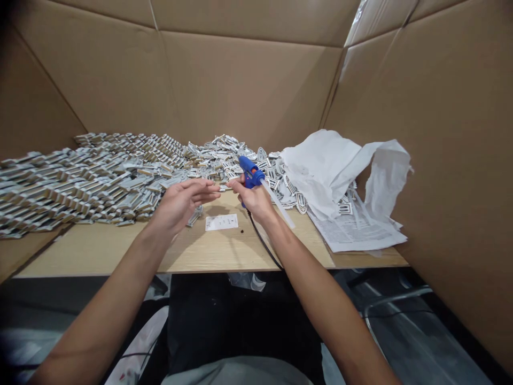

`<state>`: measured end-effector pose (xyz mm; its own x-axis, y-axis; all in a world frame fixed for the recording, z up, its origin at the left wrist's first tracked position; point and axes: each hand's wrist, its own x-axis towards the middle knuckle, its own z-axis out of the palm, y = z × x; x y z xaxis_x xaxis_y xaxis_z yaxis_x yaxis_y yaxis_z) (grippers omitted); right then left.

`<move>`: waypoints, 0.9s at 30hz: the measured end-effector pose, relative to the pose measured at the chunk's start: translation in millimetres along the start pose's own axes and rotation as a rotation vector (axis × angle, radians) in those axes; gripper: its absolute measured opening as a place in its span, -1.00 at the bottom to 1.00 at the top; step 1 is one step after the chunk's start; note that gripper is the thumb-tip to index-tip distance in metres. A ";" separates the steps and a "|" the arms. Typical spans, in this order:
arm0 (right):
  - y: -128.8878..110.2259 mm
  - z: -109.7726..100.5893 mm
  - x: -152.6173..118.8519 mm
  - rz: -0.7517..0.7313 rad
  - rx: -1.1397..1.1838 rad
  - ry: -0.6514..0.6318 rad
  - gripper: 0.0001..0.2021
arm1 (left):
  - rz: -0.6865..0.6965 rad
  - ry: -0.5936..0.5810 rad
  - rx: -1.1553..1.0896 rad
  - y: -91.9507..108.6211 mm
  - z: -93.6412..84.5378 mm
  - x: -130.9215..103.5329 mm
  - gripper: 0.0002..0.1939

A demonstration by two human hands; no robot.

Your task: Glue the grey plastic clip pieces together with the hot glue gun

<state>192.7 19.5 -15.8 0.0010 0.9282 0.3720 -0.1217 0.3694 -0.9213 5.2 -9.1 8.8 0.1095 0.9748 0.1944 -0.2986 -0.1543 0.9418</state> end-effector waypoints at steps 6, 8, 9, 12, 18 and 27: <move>-3.3 2.7 -2.5 0.014 0.028 -0.055 -0.59 | 0.017 0.079 0.142 -2.6 -5.9 1.1 -0.64; -4.8 3.5 -3.4 0.020 0.040 -0.051 -0.56 | 0.054 0.098 0.192 -3.8 -8.2 2.2 -0.50; -5.5 3.9 -3.8 0.024 0.051 -0.044 -0.54 | 0.074 0.110 0.213 -4.4 -9.2 3.0 -0.45; -6.7 4.5 -3.8 0.018 0.086 -0.016 -0.52 | 0.121 0.140 0.268 -4.6 -11.6 5.8 -0.44; -5.9 2.5 -1.8 0.051 0.049 0.116 -0.53 | 0.444 0.311 0.582 15.5 -19.1 4.1 -0.65; -7.0 4.4 -2.9 0.078 0.014 0.016 -0.56 | 0.600 0.272 0.728 36.8 -24.9 -5.0 -0.83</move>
<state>189.2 14.1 -10.0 0.0066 0.9546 0.2977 -0.1355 0.2958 -0.9456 -30.0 -15.7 35.7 -0.1183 0.6923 0.7118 0.4342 -0.6086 0.6641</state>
